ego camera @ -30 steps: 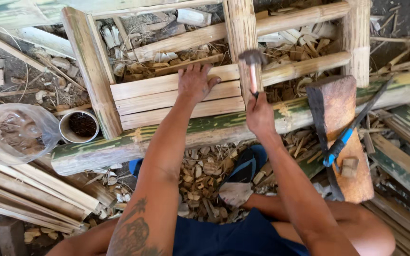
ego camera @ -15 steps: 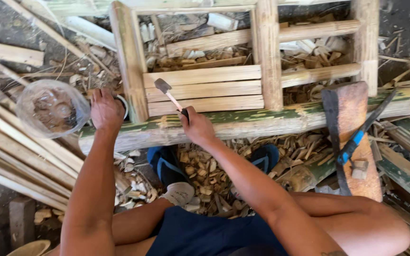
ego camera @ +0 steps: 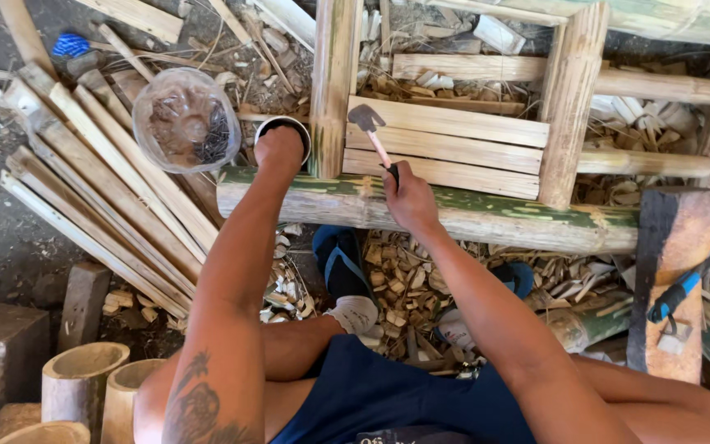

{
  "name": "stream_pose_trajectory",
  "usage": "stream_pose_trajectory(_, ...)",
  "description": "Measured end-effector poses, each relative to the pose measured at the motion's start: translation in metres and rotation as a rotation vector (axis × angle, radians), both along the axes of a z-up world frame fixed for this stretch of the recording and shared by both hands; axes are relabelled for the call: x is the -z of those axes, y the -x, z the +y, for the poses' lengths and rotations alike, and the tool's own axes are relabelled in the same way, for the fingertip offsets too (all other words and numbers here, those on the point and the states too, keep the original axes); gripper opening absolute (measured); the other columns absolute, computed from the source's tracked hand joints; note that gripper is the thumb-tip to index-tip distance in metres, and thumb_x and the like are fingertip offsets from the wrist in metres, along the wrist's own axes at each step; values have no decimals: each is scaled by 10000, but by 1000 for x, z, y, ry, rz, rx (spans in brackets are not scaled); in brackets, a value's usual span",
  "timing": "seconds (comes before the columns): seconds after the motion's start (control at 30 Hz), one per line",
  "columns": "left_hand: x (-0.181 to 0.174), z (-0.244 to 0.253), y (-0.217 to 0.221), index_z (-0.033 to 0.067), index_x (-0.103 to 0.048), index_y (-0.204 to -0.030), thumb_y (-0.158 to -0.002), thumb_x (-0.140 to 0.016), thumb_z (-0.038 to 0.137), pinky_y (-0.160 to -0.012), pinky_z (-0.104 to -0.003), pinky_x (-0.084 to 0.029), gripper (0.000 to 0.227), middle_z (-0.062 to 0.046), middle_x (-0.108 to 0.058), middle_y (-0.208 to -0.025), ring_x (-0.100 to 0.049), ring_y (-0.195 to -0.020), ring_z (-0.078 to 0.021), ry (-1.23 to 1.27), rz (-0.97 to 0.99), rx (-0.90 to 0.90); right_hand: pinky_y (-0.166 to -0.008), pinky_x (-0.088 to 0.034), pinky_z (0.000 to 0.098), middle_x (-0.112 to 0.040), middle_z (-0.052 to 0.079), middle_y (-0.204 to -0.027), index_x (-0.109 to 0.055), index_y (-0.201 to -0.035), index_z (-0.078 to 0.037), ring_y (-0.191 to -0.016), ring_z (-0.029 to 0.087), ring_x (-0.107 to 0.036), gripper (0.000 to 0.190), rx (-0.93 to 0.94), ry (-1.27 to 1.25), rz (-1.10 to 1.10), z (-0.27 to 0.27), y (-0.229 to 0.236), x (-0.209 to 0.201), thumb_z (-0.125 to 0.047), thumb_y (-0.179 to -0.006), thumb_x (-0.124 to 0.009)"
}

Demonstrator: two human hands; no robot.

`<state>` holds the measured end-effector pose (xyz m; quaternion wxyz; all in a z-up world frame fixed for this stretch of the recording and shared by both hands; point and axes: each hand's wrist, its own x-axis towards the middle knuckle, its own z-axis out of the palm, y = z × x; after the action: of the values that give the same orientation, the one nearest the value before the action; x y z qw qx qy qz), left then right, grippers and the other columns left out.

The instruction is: The person assembles a wooden frame by placing thin wooden slats into a larger frame structure. They use a hammer to secure the slats and a saw to trim excess wood, repeating the process for each slat.

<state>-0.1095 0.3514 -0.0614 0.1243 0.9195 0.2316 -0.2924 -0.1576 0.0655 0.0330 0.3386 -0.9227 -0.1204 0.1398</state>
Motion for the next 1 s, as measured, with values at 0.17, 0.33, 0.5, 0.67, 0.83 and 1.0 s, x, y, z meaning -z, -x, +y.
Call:
stream_pose_trajectory(0.17,-30,5,4,12,-685,-1189,-1034,-476,135,-871,-505,-568,288,-245,-699,-1194,-693,-1085,-397,20,-155,53,-493,-476,535,-619,197,-618,-494,-1046,-51,-544,417,-652,228,131,-84,-77,-3,6,9,-274,-1062,-538)
stream_pose_trajectory(0.33,-75,5,4,46,-633,-1188,-957,-633,122,-731,-493,-589,243,-221,-724,-1037,-715,-888,-392,120,-457,195,-502,-468,545,-634,211,-650,-499,-1092,-48,-586,437,-653,227,167,-116,-95,-8,12,13,-271,-1071,-534)
stream_pose_trajectory(0.5,-81,-38,-10,132,-667,-1075,-935,-699,43,-740,-423,-628,170,-99,-774,-940,-754,-779,-290,352,-1110,96,-487,-455,517,-621,189,-651,-499,-1092,-47,-548,391,-644,243,150,-139,-53,-10,8,11,-289,-1086,-519)
stream_pose_trajectory(0.67,-60,-84,-18,117,-651,-1054,-956,-688,116,-910,-510,-546,105,-130,-689,-1153,-656,-1089,-325,110,-1037,-16,-490,-463,471,-628,173,-668,-516,-1070,-41,-527,339,-634,247,184,-183,-79,-14,9,16,-286,-1097,-516)
stream_pose_trajectory(0.83,-48,-97,-28,138,-688,-920,-886,-725,156,-1138,-576,-358,53,-90,-446,-1453,-355,-1433,-390,91,-931,-29,-426,-471,461,-615,189,-664,-526,-1079,-37,-496,337,-603,268,228,-191,235,-19,-3,12,-287,-1114,-437)
stream_pose_trajectory(1.0,-43,-91,-27,127,-703,-985,-912,-701,170,-1185,-555,-368,84,-58,-391,-1509,-329,-1479,-372,121,-918,-34,-519,-476,499,-637,222,-716,-523,-1152,-12,-589,396,-650,185,29,-178,-50,-19,-21,-4,-183,-1101,-476)
